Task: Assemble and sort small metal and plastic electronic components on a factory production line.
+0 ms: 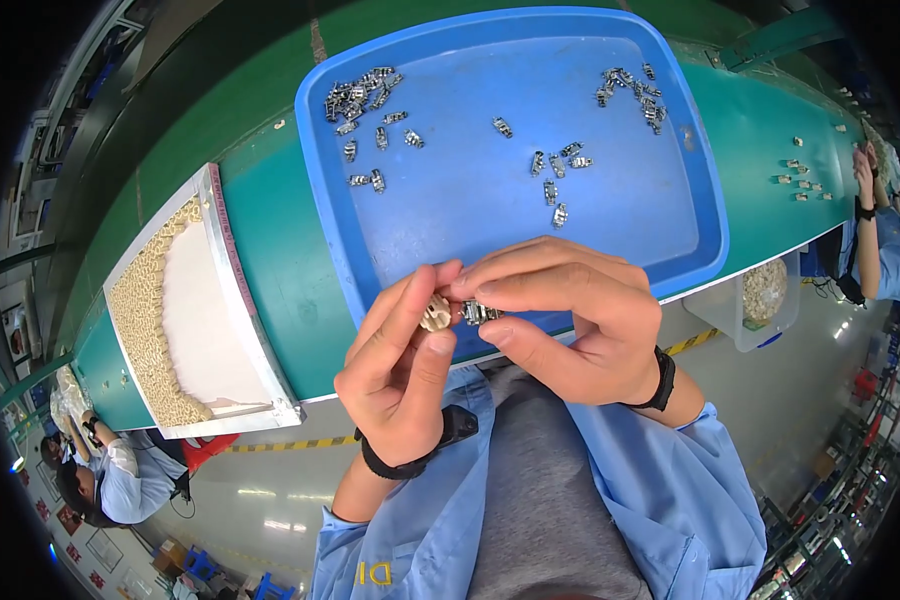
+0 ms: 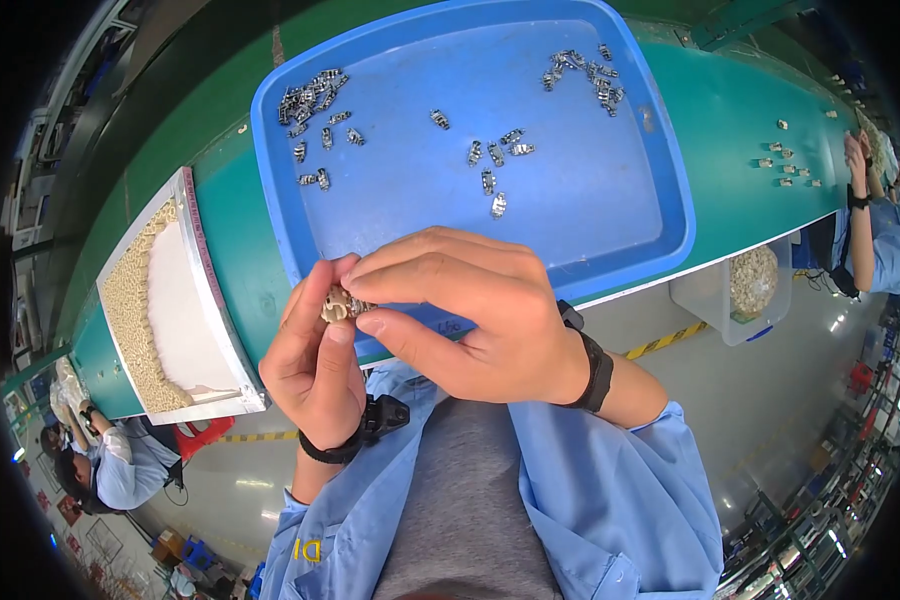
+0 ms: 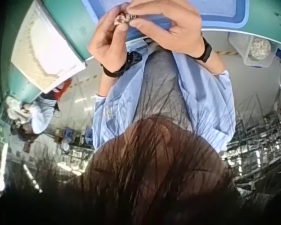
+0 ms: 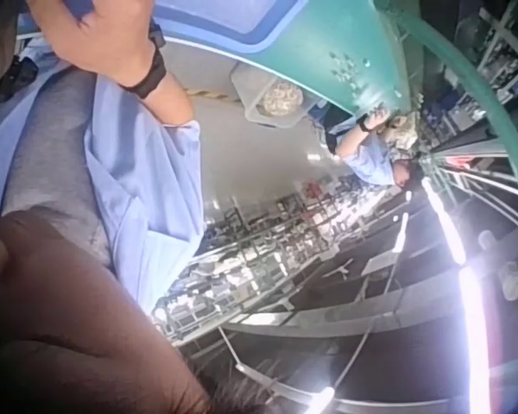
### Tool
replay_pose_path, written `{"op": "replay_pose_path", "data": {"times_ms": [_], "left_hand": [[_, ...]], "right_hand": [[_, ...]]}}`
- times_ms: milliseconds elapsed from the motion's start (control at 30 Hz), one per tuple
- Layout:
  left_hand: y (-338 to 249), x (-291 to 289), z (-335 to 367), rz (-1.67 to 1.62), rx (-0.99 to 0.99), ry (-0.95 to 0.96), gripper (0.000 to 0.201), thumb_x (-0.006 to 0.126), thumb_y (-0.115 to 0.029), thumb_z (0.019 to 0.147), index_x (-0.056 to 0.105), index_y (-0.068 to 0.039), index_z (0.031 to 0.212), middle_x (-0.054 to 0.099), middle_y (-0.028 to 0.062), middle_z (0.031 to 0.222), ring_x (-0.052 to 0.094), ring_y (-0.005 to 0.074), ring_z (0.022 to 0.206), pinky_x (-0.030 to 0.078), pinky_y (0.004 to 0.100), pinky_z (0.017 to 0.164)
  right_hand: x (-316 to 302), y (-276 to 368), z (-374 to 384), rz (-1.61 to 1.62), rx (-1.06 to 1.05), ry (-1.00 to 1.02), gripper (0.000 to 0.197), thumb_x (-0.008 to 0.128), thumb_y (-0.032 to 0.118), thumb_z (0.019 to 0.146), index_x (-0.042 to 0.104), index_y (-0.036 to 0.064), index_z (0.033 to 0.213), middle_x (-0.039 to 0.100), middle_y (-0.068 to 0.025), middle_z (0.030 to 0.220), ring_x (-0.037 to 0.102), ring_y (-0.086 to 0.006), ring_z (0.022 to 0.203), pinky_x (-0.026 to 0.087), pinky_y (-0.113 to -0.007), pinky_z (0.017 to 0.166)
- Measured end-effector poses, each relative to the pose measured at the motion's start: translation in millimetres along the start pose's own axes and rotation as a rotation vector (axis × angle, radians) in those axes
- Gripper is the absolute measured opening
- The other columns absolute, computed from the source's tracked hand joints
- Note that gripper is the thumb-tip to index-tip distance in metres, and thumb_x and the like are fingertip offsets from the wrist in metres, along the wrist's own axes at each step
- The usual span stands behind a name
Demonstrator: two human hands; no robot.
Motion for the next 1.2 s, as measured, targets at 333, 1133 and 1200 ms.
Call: {"op": "replay_pose_path", "data": {"times_ms": [333,1133,1200], "left_hand": [[-3,-6,-1,-0.012,0.176,-0.028,0.037,0.075,0.011,0.083,0.07,0.008,0.12,0.063,0.0223,0.119,0.069,0.0227,0.096,0.058,0.0325,0.081],[-16,0,-3,0.246,0.265,0.029,0.038,0.077,0.012,0.075,0.074,0.008,0.112,0.064,0.0204,0.114,0.07,0.0206,0.085,0.057,0.0289,0.072],[-17,1,-3,0.26,0.28,0.043,0.038,0.078,0.012,0.075,0.074,0.008,0.112,0.064,0.02,0.113,0.07,0.0202,0.085,0.057,0.0286,0.071]], "right_hand": [[6,5,-6,0.15,0.059,0.006,0.022,0.078,-0.005,0.085,0.071,-0.0069,0.106,0.072,-0.0225,0.104,0.074,-0.0282,0.09,0.061,-0.035,0.076],[0,20,0,-0.049,0.031,0.05,0.022,0.082,-0.002,0.08,0.075,-0.0043,0.101,0.075,-0.0189,0.095,0.074,-0.0209,0.075,0.06,-0.028,0.062],[-2,20,1,-0.052,0.053,0.076,0.022,0.082,-0.002,0.08,0.075,-0.0042,0.101,0.075,-0.0183,0.094,0.074,-0.0202,0.072,0.059,-0.027,0.06]]}}
Point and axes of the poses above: each hand's wrist, its own z-axis towards the middle knuckle, its own x-axis out of the palm, y = z × x, the point moved 6 cm from there along z, towards the middle knuckle
